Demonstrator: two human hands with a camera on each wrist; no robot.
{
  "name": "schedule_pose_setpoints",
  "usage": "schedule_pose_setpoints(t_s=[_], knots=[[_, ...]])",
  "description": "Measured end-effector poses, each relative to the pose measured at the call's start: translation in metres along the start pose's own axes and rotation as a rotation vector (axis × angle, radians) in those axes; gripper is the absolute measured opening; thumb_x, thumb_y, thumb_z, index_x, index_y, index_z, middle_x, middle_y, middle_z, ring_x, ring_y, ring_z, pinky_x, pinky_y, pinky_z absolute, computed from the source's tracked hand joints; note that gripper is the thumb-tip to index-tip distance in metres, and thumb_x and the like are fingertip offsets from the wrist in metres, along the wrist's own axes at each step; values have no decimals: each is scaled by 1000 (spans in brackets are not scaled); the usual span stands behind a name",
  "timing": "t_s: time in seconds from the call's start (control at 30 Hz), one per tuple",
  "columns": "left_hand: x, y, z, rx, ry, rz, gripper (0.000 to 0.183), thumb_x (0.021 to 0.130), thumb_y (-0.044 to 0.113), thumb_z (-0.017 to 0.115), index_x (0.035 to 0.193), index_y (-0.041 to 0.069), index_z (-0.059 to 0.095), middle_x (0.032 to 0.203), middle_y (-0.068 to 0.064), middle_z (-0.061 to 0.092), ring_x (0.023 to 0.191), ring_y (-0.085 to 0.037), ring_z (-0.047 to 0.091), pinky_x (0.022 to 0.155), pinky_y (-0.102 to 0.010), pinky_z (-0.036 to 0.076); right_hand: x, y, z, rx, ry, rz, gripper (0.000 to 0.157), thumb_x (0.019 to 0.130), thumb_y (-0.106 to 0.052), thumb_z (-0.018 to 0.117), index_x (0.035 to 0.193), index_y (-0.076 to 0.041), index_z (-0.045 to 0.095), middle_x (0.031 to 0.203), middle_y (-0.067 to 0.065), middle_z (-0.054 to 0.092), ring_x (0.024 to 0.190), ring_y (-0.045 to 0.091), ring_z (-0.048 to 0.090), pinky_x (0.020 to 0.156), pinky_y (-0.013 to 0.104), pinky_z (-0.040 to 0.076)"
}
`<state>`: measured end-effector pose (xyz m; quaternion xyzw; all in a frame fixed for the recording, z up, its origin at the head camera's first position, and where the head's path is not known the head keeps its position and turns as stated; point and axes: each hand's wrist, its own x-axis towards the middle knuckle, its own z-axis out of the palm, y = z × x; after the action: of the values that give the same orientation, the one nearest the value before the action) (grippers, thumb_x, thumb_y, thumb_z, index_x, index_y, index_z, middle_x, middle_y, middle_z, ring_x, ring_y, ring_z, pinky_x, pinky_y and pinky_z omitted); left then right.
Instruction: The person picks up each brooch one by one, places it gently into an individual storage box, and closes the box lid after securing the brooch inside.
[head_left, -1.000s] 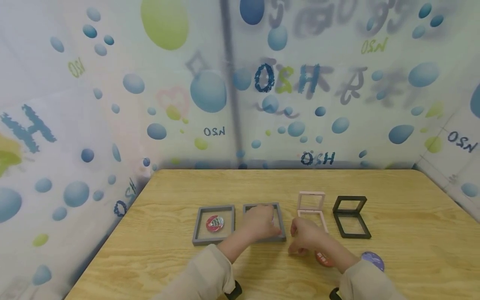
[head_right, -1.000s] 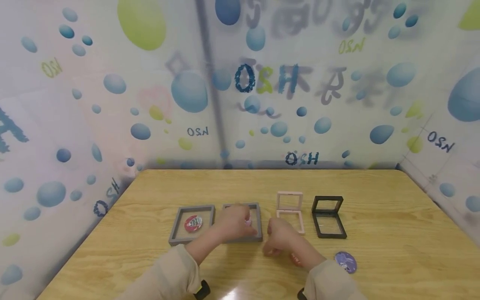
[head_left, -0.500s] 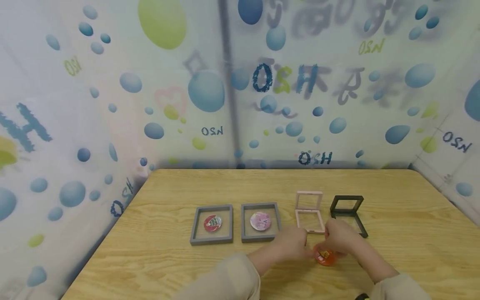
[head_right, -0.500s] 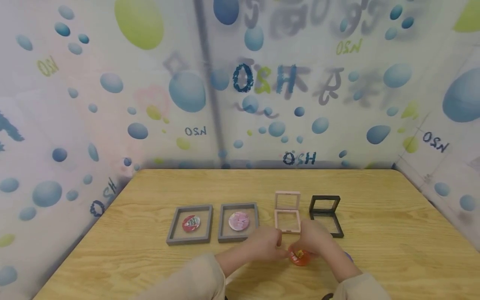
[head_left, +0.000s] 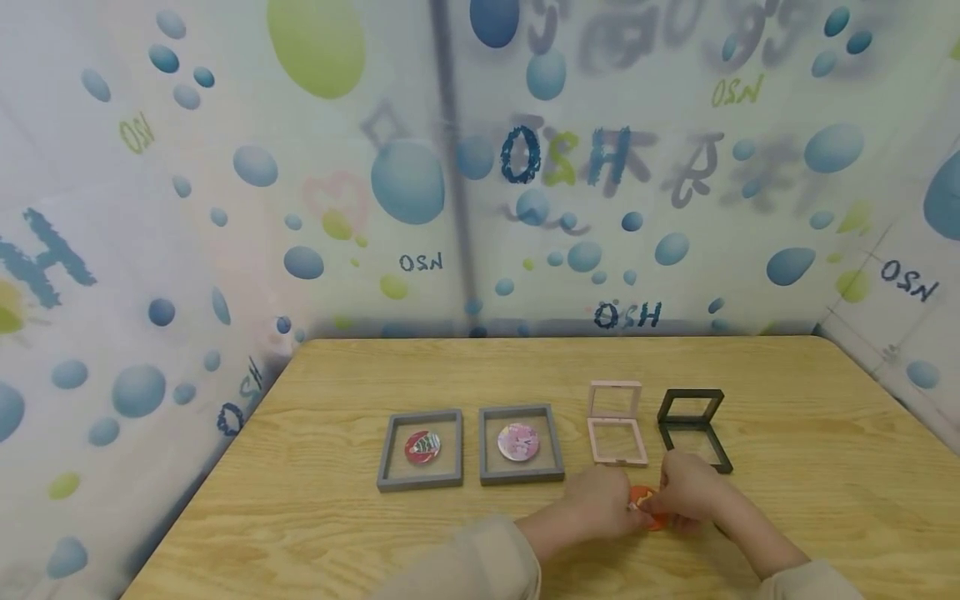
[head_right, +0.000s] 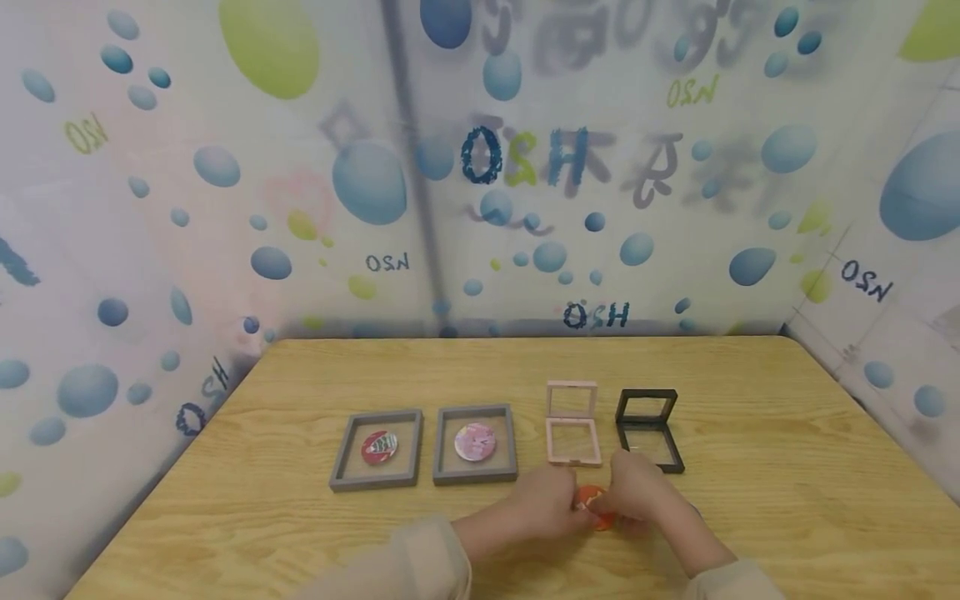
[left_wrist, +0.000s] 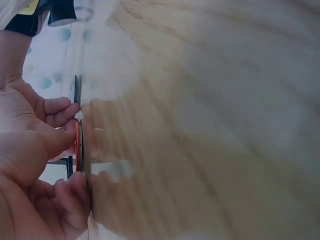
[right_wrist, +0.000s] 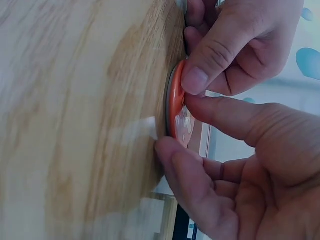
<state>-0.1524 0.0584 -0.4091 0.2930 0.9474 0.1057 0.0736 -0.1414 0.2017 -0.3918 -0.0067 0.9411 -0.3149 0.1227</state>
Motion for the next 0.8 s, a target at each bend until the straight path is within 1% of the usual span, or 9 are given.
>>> schedule_pose_setpoints(t_s=[0.17, 0.27, 0.37, 0.43, 0.5, 0.53, 0.6, 0.67, 0.8], knots=[[1, -2, 2, -72, -5, -46, 49, 77, 45, 65, 47, 15, 40, 44, 7, 33, 41, -8, 34, 35, -22, 28, 1, 0, 2, 10, 3, 28, 34, 65, -11, 78, 54, -2, 48, 42, 4, 53, 35, 12, 52, 38, 26, 45], [0, -3, 2, -111, 12, -50, 48, 76, 39, 67, 46, 15, 37, 42, 8, 29, 40, -8, 33, 35, -22, 27, 1, 0, 4, 18, 15, 48, 32, 65, -10, 78, 56, -1, 49, 43, 5, 53, 35, 13, 52, 38, 27, 45], [-1, -4, 2, -176, 34, -66, 43, 74, 32, 68, 48, 15, 38, 44, 8, 31, 41, -8, 33, 36, -21, 27, 2, 2, 6, -29, 48, 39, 35, 64, -15, 79, 53, -2, 49, 41, 1, 49, 35, 9, 48, 37, 23, 39], [-2, -4, 0, -234, 59, -78, 36, 72, 26, 68, 51, 14, 41, 48, 7, 33, 42, -8, 34, 36, -21, 27, 4, 4, 6, -48, 75, 20, 37, 64, -18, 79, 49, -5, 48, 39, -3, 45, 35, 6, 42, 36, 19, 32], [-1, -5, -1, -292, 88, -98, 28, 70, 20, 67, 57, 13, 43, 52, 6, 37, 43, -9, 35, 37, -21, 29, 5, 5, 6, -61, 102, 0, 40, 65, -21, 78, 46, -7, 47, 38, -6, 40, 35, 5, 35, 38, 18, 24], [-1, -5, -2, -304, 109, -100, 26, 70, 18, 67, 60, 12, 45, 53, 5, 38, 45, -9, 36, 38, -21, 29, 5, 5, 6, -43, 109, 4, 41, 67, -21, 77, 44, -8, 46, 37, -7, 39, 34, 4, 33, 37, 18, 23], [1, -5, -3, -325, 149, -108, 21, 71, 14, 67, 66, 11, 47, 56, 4, 39, 47, -9, 38, 40, -20, 31, 5, 5, 5, 4, 120, 8, 39, 70, -20, 75, 45, -8, 47, 38, -6, 42, 35, 4, 36, 37, 17, 26], [2, -6, -4, -339, 200, -109, 19, 70, 10, 66, 70, 10, 48, 57, 4, 40, 48, -9, 39, 41, -19, 32, 5, 4, 4, 76, 127, 18, 34, 73, -17, 73, 49, -6, 51, 41, -4, 48, 36, 6, 44, 37, 19, 33], [3, -8, -5, -375, 297, -98, 17, 70, 4, 64, 69, 9, 47, 56, 4, 39, 48, -8, 37, 41, -19, 30, 8, 2, 2, 226, 135, 47, 23, 77, -12, 69, 60, 0, 58, 49, 4, 57, 43, 13, 57, 44, 25, 47]])
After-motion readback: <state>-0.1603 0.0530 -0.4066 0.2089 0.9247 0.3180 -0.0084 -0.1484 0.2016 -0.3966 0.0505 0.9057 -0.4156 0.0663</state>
